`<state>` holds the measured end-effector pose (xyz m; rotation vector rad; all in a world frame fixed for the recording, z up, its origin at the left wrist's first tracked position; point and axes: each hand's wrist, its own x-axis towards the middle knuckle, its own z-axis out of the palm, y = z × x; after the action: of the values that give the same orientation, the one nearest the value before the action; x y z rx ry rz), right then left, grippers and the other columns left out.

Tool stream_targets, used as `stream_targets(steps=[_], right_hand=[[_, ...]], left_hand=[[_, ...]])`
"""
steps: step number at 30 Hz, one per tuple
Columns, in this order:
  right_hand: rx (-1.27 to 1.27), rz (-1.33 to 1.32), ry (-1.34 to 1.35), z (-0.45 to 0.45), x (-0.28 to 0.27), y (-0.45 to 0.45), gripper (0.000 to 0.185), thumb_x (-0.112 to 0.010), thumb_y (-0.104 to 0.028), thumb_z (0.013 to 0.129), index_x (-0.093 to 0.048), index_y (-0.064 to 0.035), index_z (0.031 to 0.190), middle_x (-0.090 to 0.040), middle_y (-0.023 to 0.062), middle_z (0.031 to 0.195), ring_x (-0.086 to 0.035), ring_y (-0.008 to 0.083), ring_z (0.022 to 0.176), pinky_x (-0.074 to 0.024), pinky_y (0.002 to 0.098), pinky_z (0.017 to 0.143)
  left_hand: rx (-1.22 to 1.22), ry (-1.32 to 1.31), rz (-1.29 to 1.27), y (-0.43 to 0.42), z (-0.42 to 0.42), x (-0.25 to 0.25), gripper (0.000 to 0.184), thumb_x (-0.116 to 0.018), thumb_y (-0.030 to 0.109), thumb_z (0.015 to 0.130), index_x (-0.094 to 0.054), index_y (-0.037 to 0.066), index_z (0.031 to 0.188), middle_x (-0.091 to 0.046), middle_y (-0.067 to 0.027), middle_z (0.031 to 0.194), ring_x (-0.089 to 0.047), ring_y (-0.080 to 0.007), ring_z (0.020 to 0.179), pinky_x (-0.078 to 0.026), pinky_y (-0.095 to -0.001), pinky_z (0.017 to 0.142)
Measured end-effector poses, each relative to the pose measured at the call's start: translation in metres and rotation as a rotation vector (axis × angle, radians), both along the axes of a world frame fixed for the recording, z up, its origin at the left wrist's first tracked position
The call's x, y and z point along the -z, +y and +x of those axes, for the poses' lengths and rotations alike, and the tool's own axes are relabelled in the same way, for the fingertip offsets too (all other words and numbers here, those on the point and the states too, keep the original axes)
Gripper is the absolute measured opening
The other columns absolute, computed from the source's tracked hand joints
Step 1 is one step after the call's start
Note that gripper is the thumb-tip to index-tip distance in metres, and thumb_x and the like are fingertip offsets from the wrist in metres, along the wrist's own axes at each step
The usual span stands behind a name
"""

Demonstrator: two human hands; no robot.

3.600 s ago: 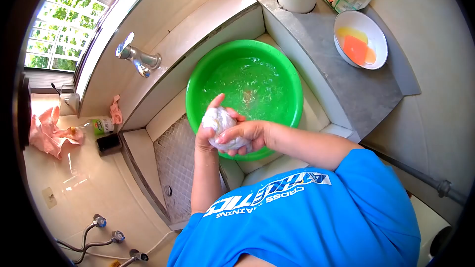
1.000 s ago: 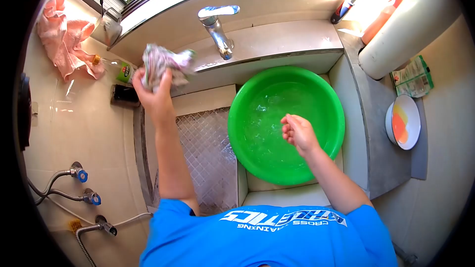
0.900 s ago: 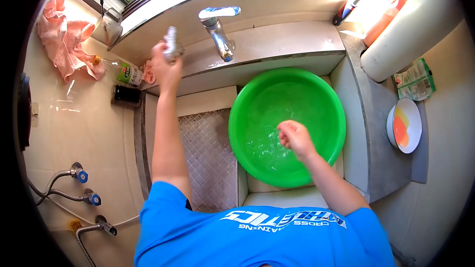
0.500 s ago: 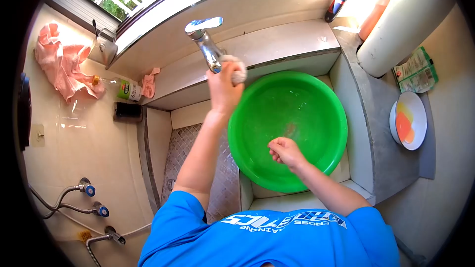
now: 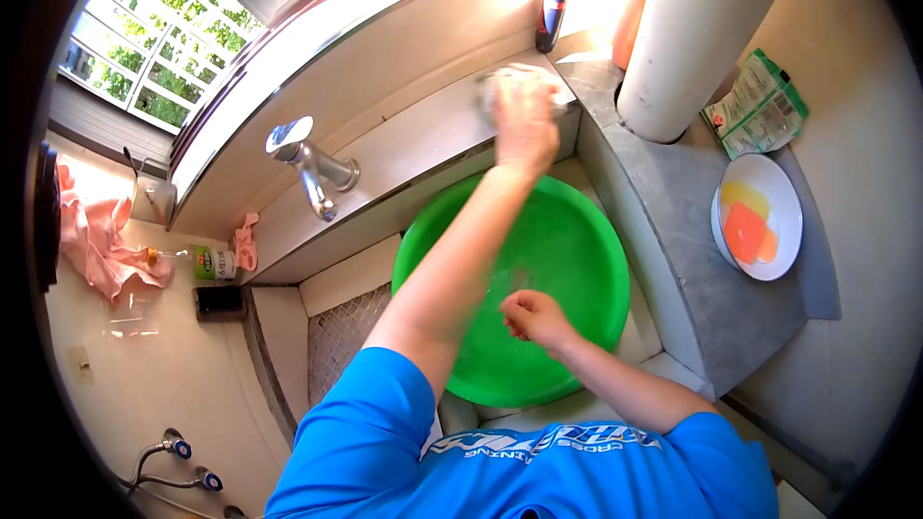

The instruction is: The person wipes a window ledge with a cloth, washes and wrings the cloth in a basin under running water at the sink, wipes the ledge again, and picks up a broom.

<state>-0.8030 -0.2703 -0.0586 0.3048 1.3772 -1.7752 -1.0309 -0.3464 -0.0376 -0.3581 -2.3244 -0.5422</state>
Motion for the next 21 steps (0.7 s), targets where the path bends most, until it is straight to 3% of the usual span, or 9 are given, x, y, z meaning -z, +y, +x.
stream_targets(steps=[3, 7, 12, 15, 17, 19, 20, 21], right_hand=[[-0.021, 0.038, 0.011, -0.003, 0.000, 0.005, 0.014, -0.057, -0.023, 0.087, -0.058, -0.0092, 0.085, -0.056, -0.0022, 0.070, -0.051, 0.0064, 0.058, -0.0405, 0.0199, 0.051], [-0.018, 0.036, 0.021, -0.006, 0.006, 0.016, 0.015, -0.057, -0.023, 0.087, -0.058, -0.0089, 0.085, -0.056, -0.0018, 0.070, -0.051, 0.0064, 0.058, -0.0405, 0.0200, 0.050], [0.016, -0.017, 0.098, -0.008, -0.015, 0.011, 0.015, -0.056, -0.021, 0.088, -0.058, -0.0075, 0.084, -0.057, -0.0009, 0.069, -0.052, 0.0065, 0.057, -0.0404, 0.0195, 0.049], [0.002, -0.079, 0.148, -0.010, -0.017, 0.013, 0.013, -0.056, -0.019, 0.088, -0.058, -0.0070, 0.085, -0.057, -0.0007, 0.069, -0.052, 0.0064, 0.057, -0.0400, 0.0194, 0.048], [0.021, -0.081, 0.175, -0.014, -0.024, 0.017, 0.012, -0.056, -0.019, 0.088, -0.057, -0.0070, 0.089, -0.058, 0.0005, 0.073, -0.053, 0.0066, 0.060, -0.0420, 0.0201, 0.049], [0.210, -0.144, 0.245, -0.014, -0.037, 0.019, 0.022, -0.058, -0.026, 0.088, -0.056, -0.0083, 0.100, -0.061, 0.0035, 0.083, -0.057, 0.0084, 0.066, -0.0463, 0.0224, 0.053], [0.244, -0.139, 0.242, -0.013, -0.053, 0.022, 0.022, -0.058, -0.026, 0.088, -0.056, -0.0083, 0.100, -0.061, 0.0035, 0.083, -0.057, 0.0084, 0.066, -0.0463, 0.0224, 0.053], [0.293, -0.190, 0.162, -0.010, -0.077, 0.027, 0.028, -0.059, -0.030, 0.087, -0.054, -0.0106, 0.107, -0.061, 0.0037, 0.091, -0.058, 0.0101, 0.075, -0.0475, 0.0231, 0.057]], left_hand=[[0.303, -0.173, 0.213, 0.039, 0.002, -0.030, 0.043, -0.058, 0.000, 0.064, -0.052, 0.011, 0.105, -0.051, -0.0103, 0.112, -0.040, -0.0347, 0.117, -0.030, -0.0504, 0.099], [0.400, -0.151, 0.013, 0.014, 0.006, -0.032, 0.038, -0.058, -0.002, 0.061, -0.057, 0.012, 0.097, -0.055, -0.0020, 0.109, -0.044, -0.0311, 0.113, -0.037, -0.0427, 0.096], [0.201, -0.095, -0.157, -0.049, 0.059, -0.025, 0.024, -0.060, 0.000, 0.062, -0.061, 0.013, 0.082, -0.058, -0.0018, 0.109, -0.047, -0.0318, 0.112, -0.039, -0.0411, 0.092], [0.106, -0.073, -0.144, -0.087, 0.084, -0.030, 0.033, -0.058, -0.009, 0.054, -0.059, 0.010, 0.080, -0.060, -0.0048, 0.103, -0.048, -0.0335, 0.105, -0.040, -0.0418, 0.091], [0.005, -0.124, -0.063, -0.106, 0.103, -0.039, 0.031, -0.055, -0.012, 0.055, -0.056, 0.010, 0.076, -0.059, -0.0076, 0.099, -0.049, -0.0326, 0.100, -0.039, -0.0406, 0.090], [-0.081, -0.120, 0.095, -0.122, 0.122, -0.040, 0.029, -0.051, -0.013, 0.061, -0.058, 0.005, 0.082, -0.058, -0.0118, 0.099, -0.052, -0.0302, 0.098, -0.040, -0.0378, 0.091], [-0.053, -0.128, 0.363, -0.120, 0.136, -0.045, 0.029, -0.050, -0.013, 0.060, -0.060, 0.003, 0.082, -0.058, -0.0131, 0.098, -0.052, -0.0328, 0.099, -0.039, -0.0414, 0.090], [-0.090, -0.137, 0.443, -0.097, 0.158, -0.064, 0.036, -0.047, -0.014, 0.061, -0.059, 0.003, 0.091, -0.058, -0.0149, 0.100, -0.052, -0.0323, 0.101, -0.040, -0.0392, 0.090]])
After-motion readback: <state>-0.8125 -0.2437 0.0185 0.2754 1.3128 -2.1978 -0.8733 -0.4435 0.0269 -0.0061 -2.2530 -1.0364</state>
